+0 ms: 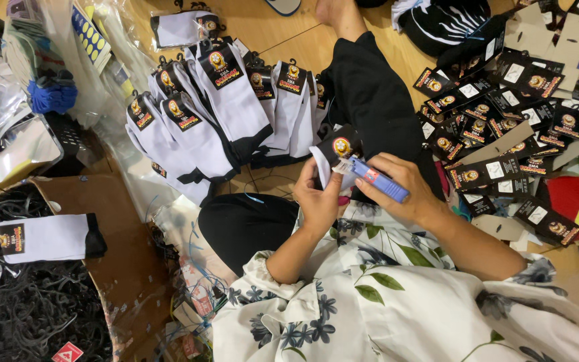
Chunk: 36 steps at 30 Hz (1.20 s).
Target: The person labels pairs of white socks by hand using a plastic tag fastener tool, then gathers the labeled socks into stacks and moves them to a cardboard box filled with plastic hangers.
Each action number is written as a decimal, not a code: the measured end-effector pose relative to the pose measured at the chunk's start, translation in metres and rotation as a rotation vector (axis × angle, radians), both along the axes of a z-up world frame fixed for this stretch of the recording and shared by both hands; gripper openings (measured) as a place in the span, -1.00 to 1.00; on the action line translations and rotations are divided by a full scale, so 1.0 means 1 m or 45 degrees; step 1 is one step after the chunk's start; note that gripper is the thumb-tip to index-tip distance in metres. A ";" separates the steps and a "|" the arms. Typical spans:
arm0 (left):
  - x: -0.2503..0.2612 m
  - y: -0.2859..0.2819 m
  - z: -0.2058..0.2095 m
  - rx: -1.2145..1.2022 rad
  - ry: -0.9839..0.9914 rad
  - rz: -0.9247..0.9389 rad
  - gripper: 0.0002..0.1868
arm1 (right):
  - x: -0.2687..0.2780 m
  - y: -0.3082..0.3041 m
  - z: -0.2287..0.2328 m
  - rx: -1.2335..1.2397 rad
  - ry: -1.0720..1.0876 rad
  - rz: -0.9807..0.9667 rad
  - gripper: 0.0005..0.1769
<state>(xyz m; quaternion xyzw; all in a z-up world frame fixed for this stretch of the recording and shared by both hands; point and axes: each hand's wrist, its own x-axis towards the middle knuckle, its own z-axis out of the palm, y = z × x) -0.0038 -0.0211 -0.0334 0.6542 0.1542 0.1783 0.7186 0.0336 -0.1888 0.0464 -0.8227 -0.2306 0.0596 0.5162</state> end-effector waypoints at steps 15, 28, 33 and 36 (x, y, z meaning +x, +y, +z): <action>0.018 0.019 0.070 0.560 -0.140 -0.386 -0.88 | -0.001 -0.001 -0.034 0.248 0.202 0.010 -0.74; 0.010 0.014 0.045 0.587 -0.165 -0.490 -0.59 | -0.016 -0.012 -0.087 0.585 1.211 -0.288 -0.44; 0.055 0.080 0.042 0.529 -0.269 -0.040 -0.61 | 0.016 -0.066 0.009 0.293 0.614 0.116 -0.59; 0.087 0.136 0.092 0.397 -0.238 0.140 -0.42 | 0.027 -0.116 0.026 -0.031 0.564 -0.283 -0.77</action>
